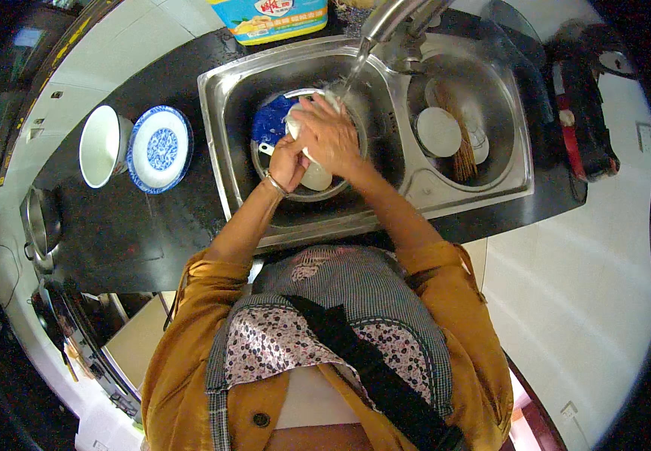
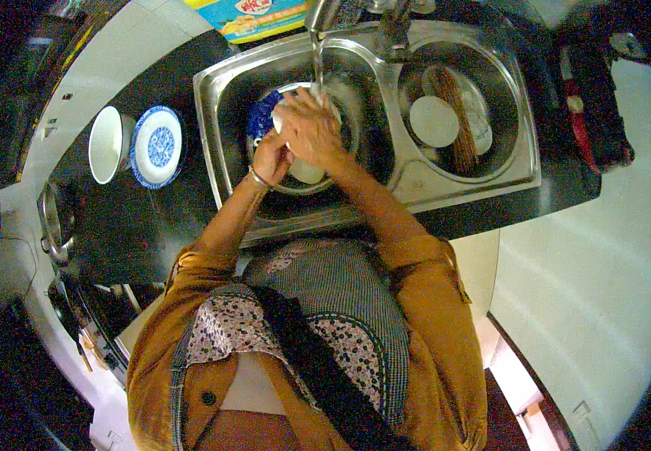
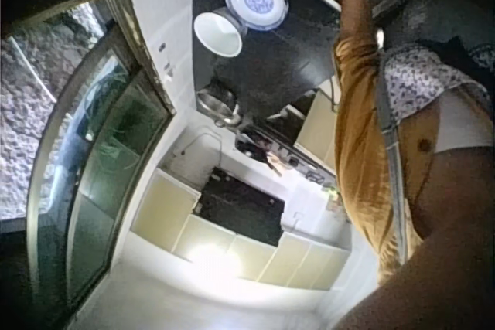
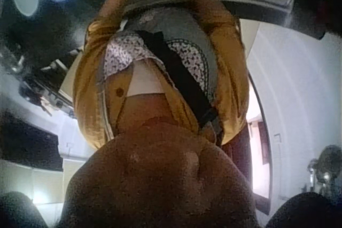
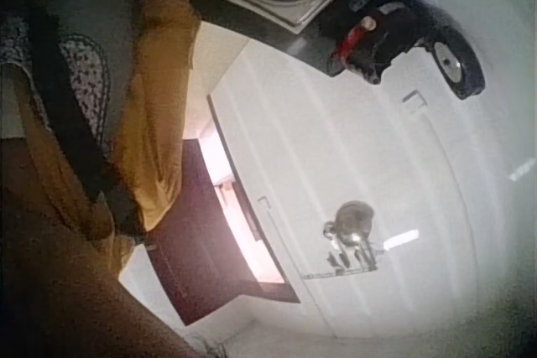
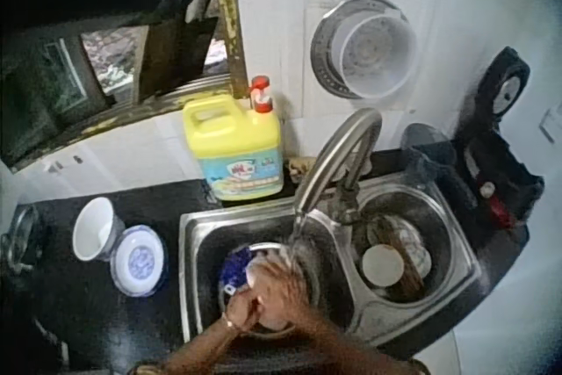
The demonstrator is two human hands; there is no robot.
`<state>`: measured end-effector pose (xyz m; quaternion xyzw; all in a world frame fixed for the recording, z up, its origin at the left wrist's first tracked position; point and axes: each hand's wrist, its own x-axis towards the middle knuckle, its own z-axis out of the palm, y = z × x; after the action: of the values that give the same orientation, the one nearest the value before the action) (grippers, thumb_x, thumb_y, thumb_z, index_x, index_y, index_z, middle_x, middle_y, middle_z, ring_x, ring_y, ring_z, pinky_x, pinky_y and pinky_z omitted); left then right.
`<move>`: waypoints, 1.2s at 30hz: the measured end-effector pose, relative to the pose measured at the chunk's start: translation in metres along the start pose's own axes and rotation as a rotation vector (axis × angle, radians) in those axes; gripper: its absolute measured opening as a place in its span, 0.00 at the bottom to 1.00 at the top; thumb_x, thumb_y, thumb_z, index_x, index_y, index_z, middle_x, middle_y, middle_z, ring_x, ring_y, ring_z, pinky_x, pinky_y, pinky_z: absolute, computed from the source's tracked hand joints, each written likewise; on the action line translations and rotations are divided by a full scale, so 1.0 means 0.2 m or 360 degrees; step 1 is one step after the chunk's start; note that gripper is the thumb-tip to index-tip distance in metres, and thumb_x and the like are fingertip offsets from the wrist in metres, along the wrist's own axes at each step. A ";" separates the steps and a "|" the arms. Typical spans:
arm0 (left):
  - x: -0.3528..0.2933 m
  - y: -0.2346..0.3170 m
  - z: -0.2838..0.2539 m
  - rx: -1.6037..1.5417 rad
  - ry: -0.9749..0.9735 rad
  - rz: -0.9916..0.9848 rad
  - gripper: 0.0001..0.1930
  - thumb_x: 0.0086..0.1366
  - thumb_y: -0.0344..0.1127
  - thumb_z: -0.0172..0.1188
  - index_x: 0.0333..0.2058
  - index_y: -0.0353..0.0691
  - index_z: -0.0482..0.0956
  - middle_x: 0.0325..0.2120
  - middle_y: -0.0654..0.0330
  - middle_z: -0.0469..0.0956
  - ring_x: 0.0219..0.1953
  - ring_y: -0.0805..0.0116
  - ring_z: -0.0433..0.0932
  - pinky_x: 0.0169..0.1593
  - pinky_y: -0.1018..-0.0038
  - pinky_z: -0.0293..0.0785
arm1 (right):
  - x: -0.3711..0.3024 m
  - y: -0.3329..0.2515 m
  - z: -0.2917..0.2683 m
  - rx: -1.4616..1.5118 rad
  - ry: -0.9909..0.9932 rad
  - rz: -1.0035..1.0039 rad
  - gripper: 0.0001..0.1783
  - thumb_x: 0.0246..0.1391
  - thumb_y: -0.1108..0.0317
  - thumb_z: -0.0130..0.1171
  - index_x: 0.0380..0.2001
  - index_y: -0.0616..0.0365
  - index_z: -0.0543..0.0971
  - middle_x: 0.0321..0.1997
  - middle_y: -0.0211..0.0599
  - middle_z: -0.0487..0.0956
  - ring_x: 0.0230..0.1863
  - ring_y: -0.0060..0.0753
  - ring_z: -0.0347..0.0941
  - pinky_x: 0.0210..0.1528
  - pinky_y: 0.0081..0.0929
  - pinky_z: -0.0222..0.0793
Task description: The person washes various kitchen items in a double-basin sink using a blue cloth and running water. They scrub and rinse a metal bowl, a white bowl, a blue and white patterned plate, and a white spoon, placing the cleaned items on the counter or in the adjacent sink basin.
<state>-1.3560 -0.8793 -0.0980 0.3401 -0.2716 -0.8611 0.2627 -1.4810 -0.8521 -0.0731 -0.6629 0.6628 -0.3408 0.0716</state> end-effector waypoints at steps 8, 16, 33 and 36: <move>-0.03 -0.02 0.01 -0.0141 -0.0143 0.0182 0.13 0.62 0.33 0.48 0.45 0.37 0.68 0.41 0.60 0.73 0.44 0.69 0.71 0.50 0.71 0.67 | -0.10 0.23 0.08 0.1027 0.0304 0.1149 0.18 0.53 0.67 0.45 0.47 0.59 0.68 0.48 0.51 0.70 0.51 0.45 0.65 0.50 0.35 0.60; -0.03 0.01 0.00 0.0057 -0.0124 0.0138 0.13 0.61 0.34 0.49 0.43 0.38 0.69 0.37 0.62 0.74 0.38 0.74 0.73 0.42 0.77 0.70 | -0.20 0.12 0.05 0.0487 0.0251 0.0541 0.19 0.56 0.67 0.43 0.51 0.60 0.66 0.60 0.50 0.57 0.63 0.51 0.44 0.62 0.35 0.38; -0.10 0.14 0.02 0.0623 -0.0359 0.0008 0.12 0.59 0.34 0.53 0.40 0.35 0.72 0.32 0.64 0.75 0.31 0.78 0.70 0.35 0.81 0.64 | 0.15 0.31 -0.04 0.1093 -0.0330 0.1234 0.20 0.52 0.53 0.45 0.37 0.56 0.76 0.32 0.36 0.78 0.33 0.35 0.74 0.33 0.32 0.69; -0.10 0.11 0.04 0.0463 -0.0298 0.0158 0.13 0.60 0.32 0.52 0.42 0.32 0.71 0.35 0.63 0.75 0.36 0.75 0.72 0.42 0.78 0.68 | -0.01 0.31 0.02 0.2866 -0.0099 0.1817 0.24 0.53 0.49 0.41 0.44 0.55 0.72 0.39 0.37 0.76 0.39 0.34 0.73 0.41 0.32 0.69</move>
<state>-1.3427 -0.8806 -0.0700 0.2789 -0.4331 -0.8266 0.2265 -1.5300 -0.8582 -0.1111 0.0344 0.3772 -0.6040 0.7012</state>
